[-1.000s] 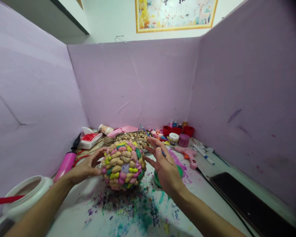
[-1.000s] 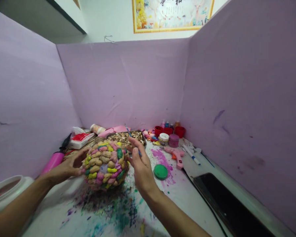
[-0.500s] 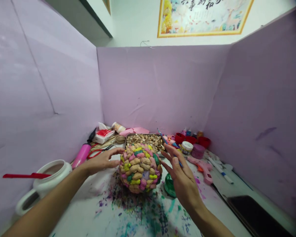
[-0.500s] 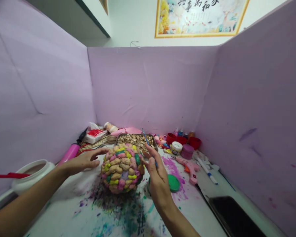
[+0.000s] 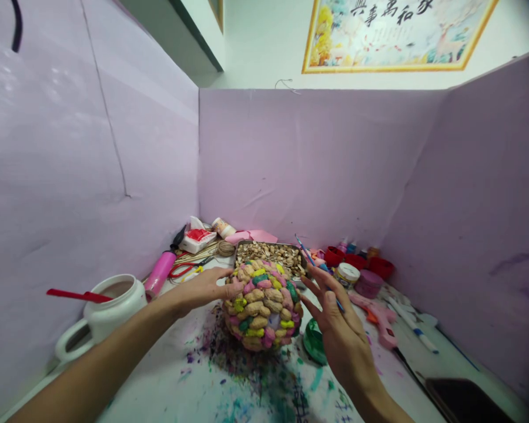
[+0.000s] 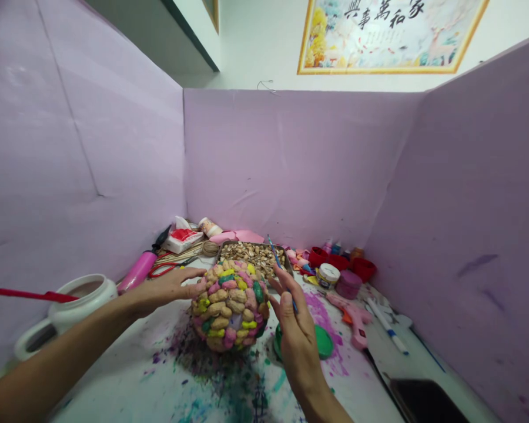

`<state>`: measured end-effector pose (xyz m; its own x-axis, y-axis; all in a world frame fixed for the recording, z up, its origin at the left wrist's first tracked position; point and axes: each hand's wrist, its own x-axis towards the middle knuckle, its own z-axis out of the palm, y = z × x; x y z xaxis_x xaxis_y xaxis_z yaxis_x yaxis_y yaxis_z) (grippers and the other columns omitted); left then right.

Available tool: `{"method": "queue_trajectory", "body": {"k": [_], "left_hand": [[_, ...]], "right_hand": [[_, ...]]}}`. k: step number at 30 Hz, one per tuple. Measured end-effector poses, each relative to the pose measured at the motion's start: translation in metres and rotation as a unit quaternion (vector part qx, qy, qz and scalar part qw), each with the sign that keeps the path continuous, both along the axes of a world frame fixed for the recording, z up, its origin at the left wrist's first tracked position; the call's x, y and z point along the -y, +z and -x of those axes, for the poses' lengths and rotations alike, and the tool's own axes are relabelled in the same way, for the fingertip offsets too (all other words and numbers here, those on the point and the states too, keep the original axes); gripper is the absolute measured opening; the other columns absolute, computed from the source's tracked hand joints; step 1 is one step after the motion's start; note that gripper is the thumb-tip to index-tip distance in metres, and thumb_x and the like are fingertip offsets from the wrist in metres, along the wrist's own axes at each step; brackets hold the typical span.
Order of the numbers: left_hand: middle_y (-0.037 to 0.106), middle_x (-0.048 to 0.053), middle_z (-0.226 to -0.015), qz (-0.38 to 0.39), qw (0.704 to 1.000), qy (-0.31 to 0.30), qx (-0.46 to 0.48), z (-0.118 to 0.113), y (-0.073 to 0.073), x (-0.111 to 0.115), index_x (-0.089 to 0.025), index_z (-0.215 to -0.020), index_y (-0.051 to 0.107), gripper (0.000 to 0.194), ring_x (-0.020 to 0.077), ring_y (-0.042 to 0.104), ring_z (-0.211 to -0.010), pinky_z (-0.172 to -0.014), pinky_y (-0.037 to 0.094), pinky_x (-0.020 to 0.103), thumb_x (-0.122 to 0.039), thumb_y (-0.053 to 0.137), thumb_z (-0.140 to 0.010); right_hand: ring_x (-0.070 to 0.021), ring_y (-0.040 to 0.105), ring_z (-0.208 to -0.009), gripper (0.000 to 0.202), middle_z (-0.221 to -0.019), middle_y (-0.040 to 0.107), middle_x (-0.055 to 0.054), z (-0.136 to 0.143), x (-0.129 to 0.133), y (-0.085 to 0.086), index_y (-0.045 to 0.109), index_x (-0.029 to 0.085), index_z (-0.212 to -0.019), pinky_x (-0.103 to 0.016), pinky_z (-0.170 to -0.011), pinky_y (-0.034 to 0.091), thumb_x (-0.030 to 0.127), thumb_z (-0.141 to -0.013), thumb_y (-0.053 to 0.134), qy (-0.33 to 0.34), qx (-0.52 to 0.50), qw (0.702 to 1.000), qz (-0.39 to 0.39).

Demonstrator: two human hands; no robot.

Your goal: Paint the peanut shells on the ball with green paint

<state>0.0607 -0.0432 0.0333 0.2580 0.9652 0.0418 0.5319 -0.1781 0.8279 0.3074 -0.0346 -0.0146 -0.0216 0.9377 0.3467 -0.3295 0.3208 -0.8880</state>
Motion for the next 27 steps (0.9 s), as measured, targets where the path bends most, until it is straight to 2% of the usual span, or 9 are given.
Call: {"method": "queue_trajectory", "body": {"k": [4, 9, 13, 16, 19, 21, 24, 27], "left_hand": [[0.058, 0.000, -0.133, 0.015, 1.000, 0.002, 0.015, -0.013, 0.007, 0.008, -0.026, -0.128, 0.055, 0.060, 0.0315, 0.043, -0.130, -0.105, 0.038, 0.040, -0.053, 0.061, -0.075], [0.052, 0.006, -0.138, 0.035, 0.996, 0.059, 0.059, -0.025, 0.011, 0.015, -0.021, -0.134, 0.046, 0.077, 0.0320, 0.043, -0.129, -0.105, 0.039, 0.041, -0.047, 0.070, -0.066], [0.059, 0.008, -0.131, 0.037, 0.993, 0.084, 0.070, -0.028, 0.007, 0.012, -0.018, -0.128, 0.050, 0.075, 0.0337, 0.048, -0.125, -0.103, 0.042, 0.043, -0.046, 0.071, -0.063], [0.060, 0.007, -0.130, 0.040, 0.993, 0.071, 0.084, -0.026, 0.004, 0.010, -0.020, -0.126, 0.052, 0.069, 0.0326, 0.049, -0.124, -0.101, 0.043, 0.042, -0.049, 0.069, -0.066], [0.063, 0.006, -0.127, 0.029, 0.995, 0.057, 0.079, -0.024, 0.001, 0.006, -0.021, -0.123, 0.056, 0.064, 0.0318, 0.051, -0.122, -0.100, 0.044, 0.042, -0.051, 0.067, -0.067], [0.061, 0.007, -0.128, 0.002, 0.995, 0.083, 0.046, -0.023, -0.002, 0.003, -0.020, -0.121, 0.058, 0.066, 0.0334, 0.051, -0.122, -0.100, 0.043, 0.044, -0.053, 0.067, -0.065], [0.056, 0.012, -0.134, -0.036, 0.987, 0.157, -0.012, -0.022, -0.006, 0.000, -0.017, -0.122, 0.057, 0.076, 0.0376, 0.048, -0.124, -0.101, 0.041, 0.049, -0.057, 0.069, -0.059], [0.056, 0.013, -0.133, -0.048, 0.983, 0.175, -0.023, -0.021, -0.006, -0.001, -0.017, -0.124, 0.056, 0.080, 0.0389, 0.048, -0.123, -0.100, 0.042, 0.050, -0.058, 0.070, -0.057]], "right_hand": [[-0.0269, 0.044, -0.128, 0.033, -0.144, 0.044, -0.001, 0.002, 0.001, 0.000, 0.060, 0.036, -0.115, -0.048, -0.102, 0.040, 0.051, -0.087, 0.052, -0.001, -0.001, 1.000, -0.007], [-0.0261, 0.045, -0.128, 0.033, -0.143, 0.046, 0.000, 0.004, 0.000, -0.004, 0.059, 0.037, -0.116, -0.047, -0.103, 0.040, 0.052, -0.089, 0.049, -0.007, 0.026, 0.999, -0.031], [-0.0261, 0.047, -0.127, 0.033, -0.142, 0.047, -0.001, 0.002, -0.002, -0.002, 0.059, 0.037, -0.117, -0.048, -0.102, 0.040, 0.051, -0.089, 0.048, -0.007, 0.033, 0.999, -0.042], [-0.0249, 0.051, -0.123, 0.032, -0.137, 0.053, -0.003, -0.008, -0.004, 0.008, 0.060, 0.034, -0.116, -0.047, -0.101, 0.040, 0.049, -0.089, 0.050, -0.043, 0.018, 0.997, -0.056], [-0.0226, 0.060, -0.111, 0.030, -0.119, 0.067, -0.006, -0.026, -0.004, 0.025, 0.064, 0.029, -0.111, -0.044, -0.099, 0.043, 0.046, -0.090, 0.051, -0.079, -0.009, 0.994, -0.080], [-0.0210, 0.067, -0.099, 0.029, -0.100, 0.074, -0.005, -0.039, -0.001, 0.038, 0.068, 0.025, -0.102, -0.039, -0.093, 0.048, 0.046, -0.089, 0.052, -0.101, -0.016, 0.991, -0.092], [-0.0192, 0.070, -0.078, 0.031, -0.078, 0.075, -0.005, -0.055, 0.007, 0.052, 0.071, 0.022, -0.089, -0.032, -0.078, 0.053, 0.050, -0.084, 0.057, -0.141, 0.000, 0.985, -0.099], [-0.0156, 0.067, -0.067, 0.031, -0.067, 0.072, -0.003, -0.062, 0.014, 0.057, 0.072, 0.022, -0.081, -0.027, -0.071, 0.052, 0.051, -0.081, 0.061, -0.171, 0.025, 0.979, -0.107]]}}
